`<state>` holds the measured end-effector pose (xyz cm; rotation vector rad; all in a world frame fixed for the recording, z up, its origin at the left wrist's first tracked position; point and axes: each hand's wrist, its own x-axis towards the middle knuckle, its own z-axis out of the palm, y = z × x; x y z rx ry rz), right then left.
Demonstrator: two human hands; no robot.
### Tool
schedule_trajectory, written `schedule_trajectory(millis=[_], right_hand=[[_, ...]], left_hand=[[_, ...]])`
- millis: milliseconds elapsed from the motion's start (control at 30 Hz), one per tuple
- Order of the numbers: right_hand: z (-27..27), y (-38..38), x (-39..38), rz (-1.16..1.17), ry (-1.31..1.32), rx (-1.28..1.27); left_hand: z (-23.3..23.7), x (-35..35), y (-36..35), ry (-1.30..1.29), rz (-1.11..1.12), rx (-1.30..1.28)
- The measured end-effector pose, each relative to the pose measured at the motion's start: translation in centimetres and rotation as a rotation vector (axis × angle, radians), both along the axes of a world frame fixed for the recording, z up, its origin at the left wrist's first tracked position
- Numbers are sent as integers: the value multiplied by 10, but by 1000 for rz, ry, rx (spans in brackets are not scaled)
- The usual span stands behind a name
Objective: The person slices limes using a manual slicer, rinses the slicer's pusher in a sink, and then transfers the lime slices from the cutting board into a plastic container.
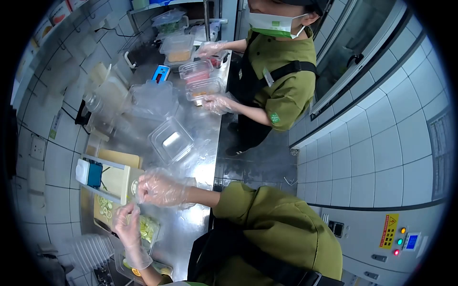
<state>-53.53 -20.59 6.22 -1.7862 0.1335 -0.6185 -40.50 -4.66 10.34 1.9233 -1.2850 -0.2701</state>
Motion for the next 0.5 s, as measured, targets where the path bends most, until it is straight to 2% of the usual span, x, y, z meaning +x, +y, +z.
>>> schedule_trajectory(millis=[100,133,167,200,267,300,400,500], right_hand=[[-5,16,3,-12,-62,-118],[-28,25,9,-58,-88,-78],[-15,22,4,-15,-40,-97],[-22,22,5,43,-160,-220],[-16,28,6,78,-101,-232],[-12,35,9,96,-4,-121],[-29,55,19,113,100,17],[-43,94,16,98,171,32]], left_hand=[[-17,-2,12,-100,16,-49],[-15,-6,14,-94,38,-41],[-10,-10,13,-91,80,-17],[-5,-14,17,-80,88,-14],[-8,-13,27,-35,121,-5],[-16,-9,35,-8,131,-6],[-42,0,62,300,351,35],[-63,3,110,860,490,-103]])
